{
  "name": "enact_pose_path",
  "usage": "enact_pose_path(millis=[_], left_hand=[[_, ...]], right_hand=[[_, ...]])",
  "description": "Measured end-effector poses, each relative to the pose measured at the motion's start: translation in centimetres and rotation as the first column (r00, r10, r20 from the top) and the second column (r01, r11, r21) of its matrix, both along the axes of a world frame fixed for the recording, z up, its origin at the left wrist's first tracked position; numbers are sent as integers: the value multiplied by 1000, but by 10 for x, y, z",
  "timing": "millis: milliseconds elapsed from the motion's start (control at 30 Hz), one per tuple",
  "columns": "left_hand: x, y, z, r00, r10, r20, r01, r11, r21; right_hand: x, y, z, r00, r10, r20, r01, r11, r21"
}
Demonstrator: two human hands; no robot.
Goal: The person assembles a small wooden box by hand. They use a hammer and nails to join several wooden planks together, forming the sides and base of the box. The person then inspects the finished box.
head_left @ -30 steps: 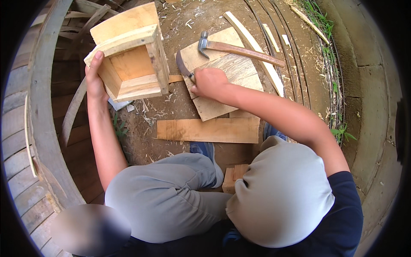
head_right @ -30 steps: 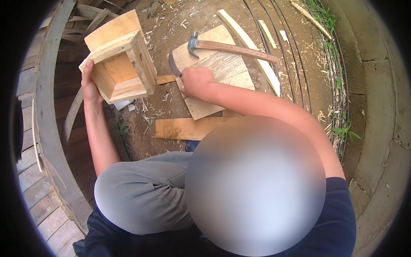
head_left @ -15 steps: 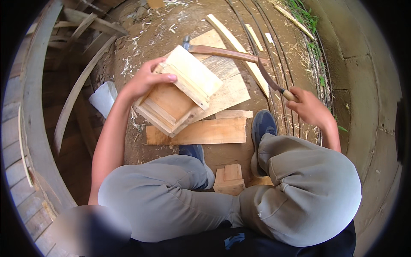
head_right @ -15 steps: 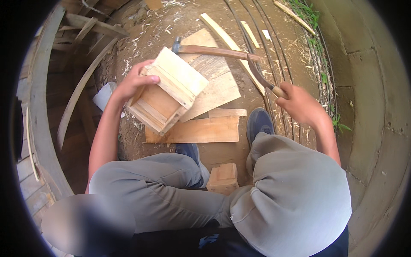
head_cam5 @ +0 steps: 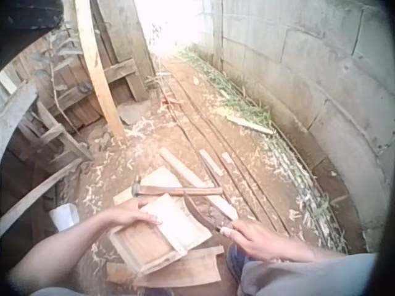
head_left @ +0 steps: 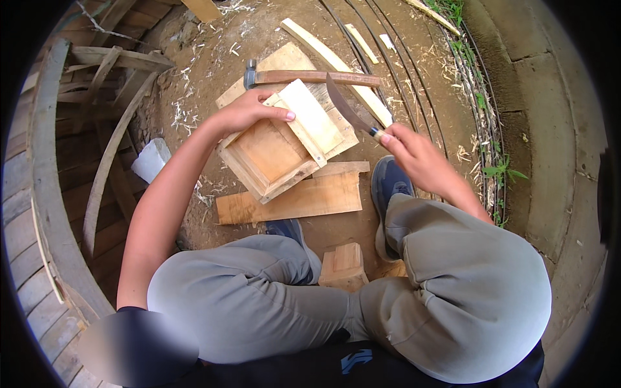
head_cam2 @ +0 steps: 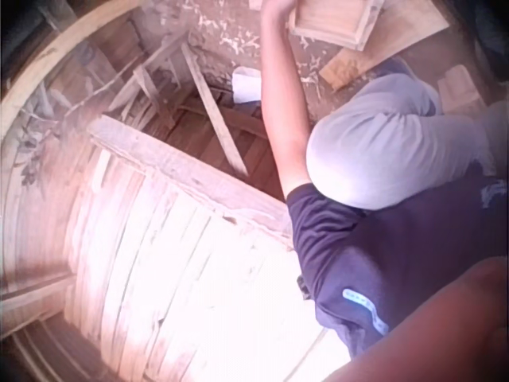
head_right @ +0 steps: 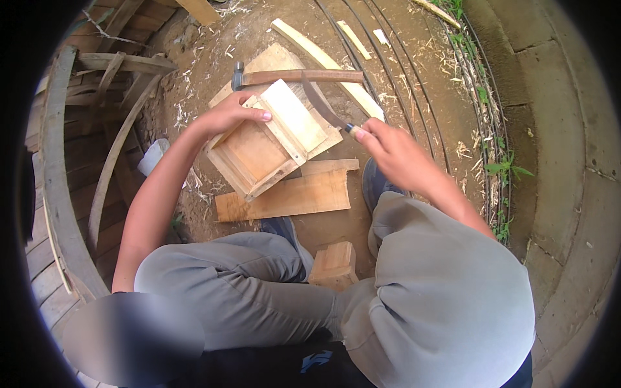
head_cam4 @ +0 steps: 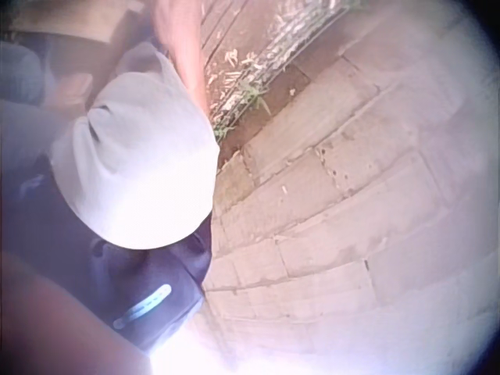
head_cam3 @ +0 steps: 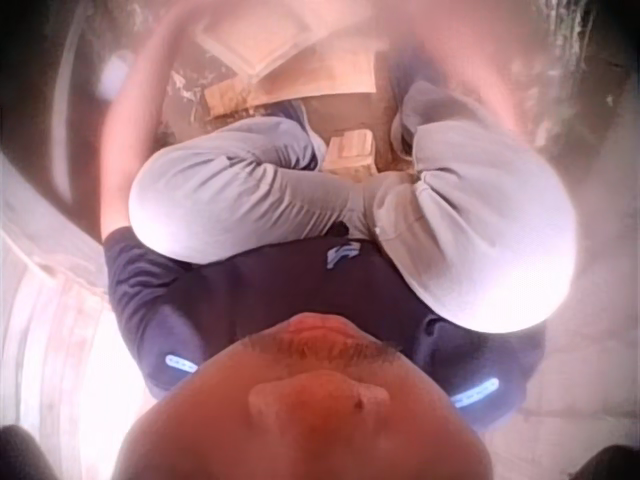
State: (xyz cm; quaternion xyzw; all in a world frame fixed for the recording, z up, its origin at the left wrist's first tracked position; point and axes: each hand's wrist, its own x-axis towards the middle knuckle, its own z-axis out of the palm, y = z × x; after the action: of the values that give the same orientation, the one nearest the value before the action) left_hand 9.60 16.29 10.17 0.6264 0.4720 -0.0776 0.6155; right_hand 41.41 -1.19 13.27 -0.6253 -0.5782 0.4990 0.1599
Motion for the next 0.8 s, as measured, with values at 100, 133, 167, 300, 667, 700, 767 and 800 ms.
enact_pose_path(millis=[100, 133, 167, 300, 667, 700, 767, 800], left_hand=[[-4, 4, -11, 1000, -4, -22, 5, 999, 36], [-7, 4, -13, 999, 7, -48, -4, 999, 51], [-6, 3, -12, 998, 16, -68, -12, 998, 63], [-4, 5, -3, 996, 16, -89, -10, 998, 66], [-18, -17, -3, 995, 100, -25, -98, 993, 63], [-16, -17, -2, 995, 92, -42, -91, 996, 22], [-18, -20, -7, 997, 77, -24, -77, 997, 2], [-18, -20, -9, 998, 69, -14, -69, 998, -7]], right_hand=[[-21, 5, -19, 999, -42, -18, 43, 997, 60], [-27, 9, -24, 999, -44, -9, 44, 996, 76], [-33, 13, -29, 999, -47, 4, 46, 995, 89], [-54, 36, -39, 997, -81, 11, 78, 977, 199], [-68, 86, -48, 946, -121, 302, -44, 873, 486], [-60, 98, -50, 903, -140, 406, -141, 797, 587], [-55, 125, -62, 915, -73, 398, -163, 833, 529], [-55, 136, -55, 927, 2, 375, -155, 913, 377]])
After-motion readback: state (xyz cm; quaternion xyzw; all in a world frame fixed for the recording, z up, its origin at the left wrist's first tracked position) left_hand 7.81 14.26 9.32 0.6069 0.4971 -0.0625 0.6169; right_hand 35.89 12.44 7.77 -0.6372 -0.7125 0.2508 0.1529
